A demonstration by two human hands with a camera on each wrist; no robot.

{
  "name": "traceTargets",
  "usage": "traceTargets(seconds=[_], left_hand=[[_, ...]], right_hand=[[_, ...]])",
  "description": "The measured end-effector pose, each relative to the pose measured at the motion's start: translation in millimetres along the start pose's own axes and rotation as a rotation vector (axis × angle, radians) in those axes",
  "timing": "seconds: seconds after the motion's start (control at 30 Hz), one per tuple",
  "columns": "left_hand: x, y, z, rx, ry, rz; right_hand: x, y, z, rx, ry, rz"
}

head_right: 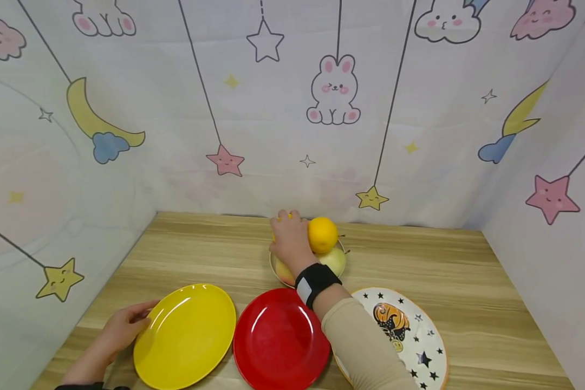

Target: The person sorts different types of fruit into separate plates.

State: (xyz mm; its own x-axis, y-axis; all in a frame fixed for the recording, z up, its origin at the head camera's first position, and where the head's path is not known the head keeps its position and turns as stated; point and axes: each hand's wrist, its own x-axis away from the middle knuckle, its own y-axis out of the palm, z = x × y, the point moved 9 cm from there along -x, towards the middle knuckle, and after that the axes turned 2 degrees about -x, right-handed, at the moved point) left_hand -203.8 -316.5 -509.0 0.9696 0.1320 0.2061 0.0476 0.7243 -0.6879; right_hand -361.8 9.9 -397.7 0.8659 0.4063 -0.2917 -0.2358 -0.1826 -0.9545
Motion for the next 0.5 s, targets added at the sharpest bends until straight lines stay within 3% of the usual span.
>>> traceTargets(seconds=[0.5], left_hand=[[-0.6,-0.2,-2.5,-0.005,-0.021,-0.003]], right_hand=[[-4.2,5.1,-12.8,0.017,0.003,-0.047]])
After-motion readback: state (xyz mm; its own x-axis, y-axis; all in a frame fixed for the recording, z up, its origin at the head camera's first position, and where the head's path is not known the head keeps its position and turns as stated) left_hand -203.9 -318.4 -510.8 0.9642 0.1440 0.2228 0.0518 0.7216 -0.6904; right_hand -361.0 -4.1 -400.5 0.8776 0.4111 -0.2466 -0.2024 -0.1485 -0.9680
